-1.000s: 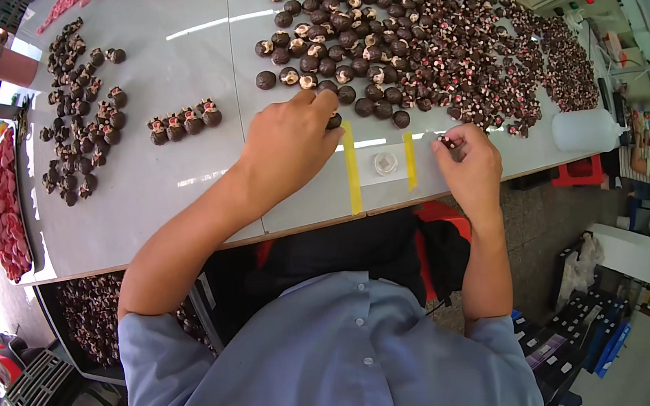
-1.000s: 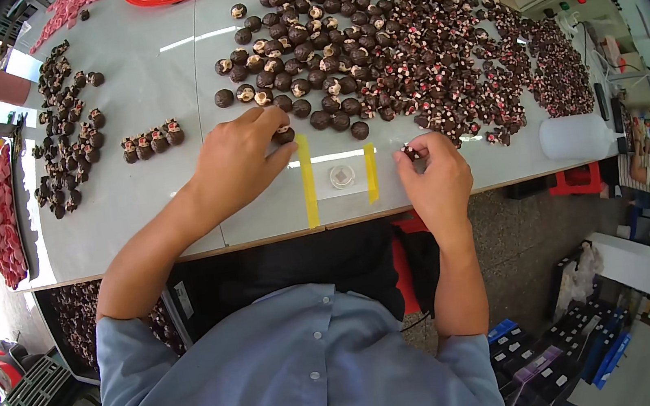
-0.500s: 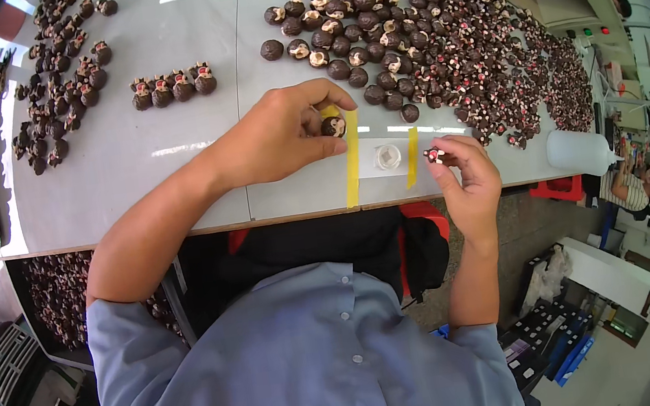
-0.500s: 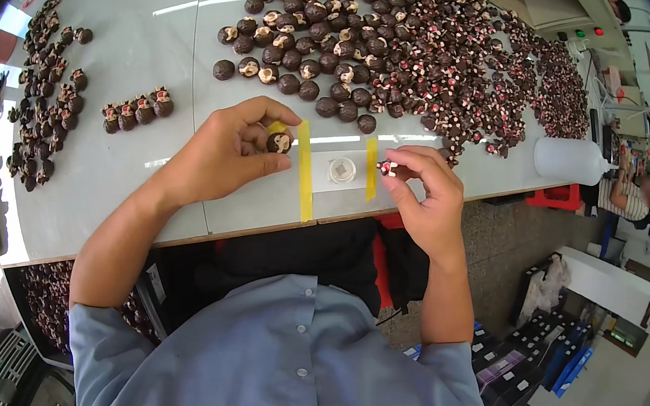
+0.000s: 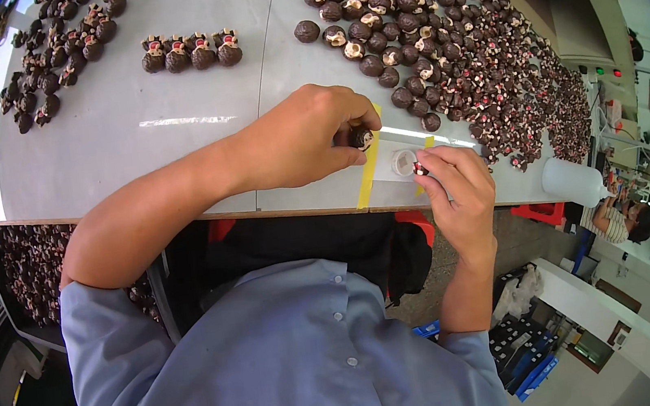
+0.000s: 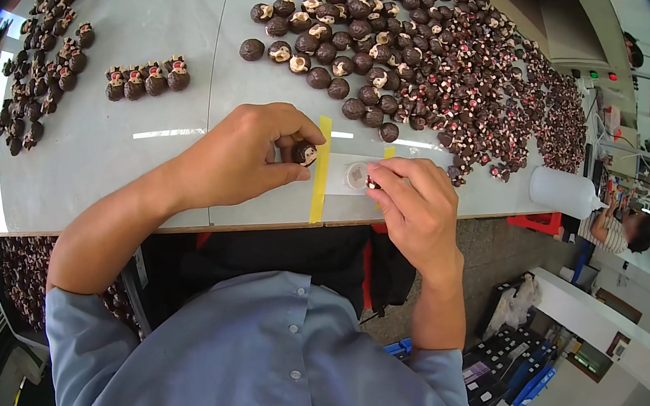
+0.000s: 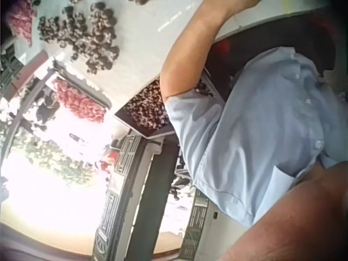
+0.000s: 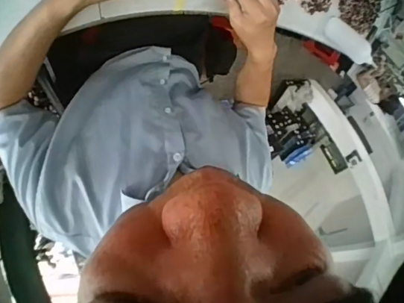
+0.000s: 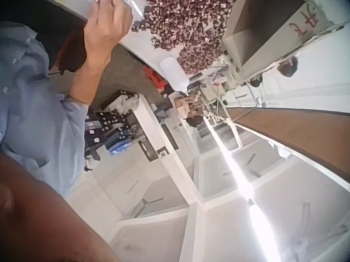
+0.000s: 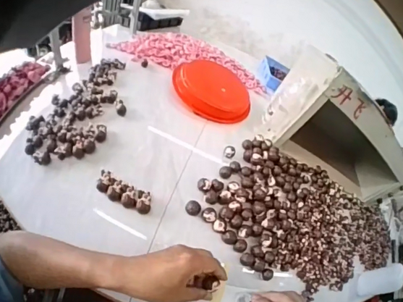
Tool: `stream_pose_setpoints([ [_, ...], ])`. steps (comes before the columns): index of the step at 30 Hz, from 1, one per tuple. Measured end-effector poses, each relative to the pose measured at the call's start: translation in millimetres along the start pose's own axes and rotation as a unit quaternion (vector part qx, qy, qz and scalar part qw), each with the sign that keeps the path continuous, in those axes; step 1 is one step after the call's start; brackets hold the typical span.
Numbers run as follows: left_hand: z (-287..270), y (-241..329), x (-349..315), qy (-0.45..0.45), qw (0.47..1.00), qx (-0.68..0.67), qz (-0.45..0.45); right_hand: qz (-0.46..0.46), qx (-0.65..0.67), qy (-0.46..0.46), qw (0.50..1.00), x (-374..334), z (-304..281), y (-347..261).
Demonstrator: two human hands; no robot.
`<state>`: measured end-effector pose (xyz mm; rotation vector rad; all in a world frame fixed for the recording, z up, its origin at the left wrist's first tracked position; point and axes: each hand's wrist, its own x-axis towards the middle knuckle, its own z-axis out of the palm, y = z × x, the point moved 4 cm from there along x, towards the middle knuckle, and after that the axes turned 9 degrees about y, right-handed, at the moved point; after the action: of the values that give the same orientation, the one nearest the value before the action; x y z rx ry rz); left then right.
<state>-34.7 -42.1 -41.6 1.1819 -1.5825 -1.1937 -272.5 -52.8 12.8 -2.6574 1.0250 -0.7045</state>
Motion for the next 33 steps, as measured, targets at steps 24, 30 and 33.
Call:
stream_pose_setpoints([
  [24,8,6,-2,-0.027,0.998,-0.045,-0.030,0.043,0.064,0.049,0.996,2,-7,-11],
  [30,11,4,-4,-0.061,0.993,-0.066,-0.079,0.058,0.167,0.102,0.979,3,0,-24],
  [33,11,8,-3,-0.068,0.992,-0.062,-0.084,0.052,0.157,0.115,0.980,4,7,-27],
])
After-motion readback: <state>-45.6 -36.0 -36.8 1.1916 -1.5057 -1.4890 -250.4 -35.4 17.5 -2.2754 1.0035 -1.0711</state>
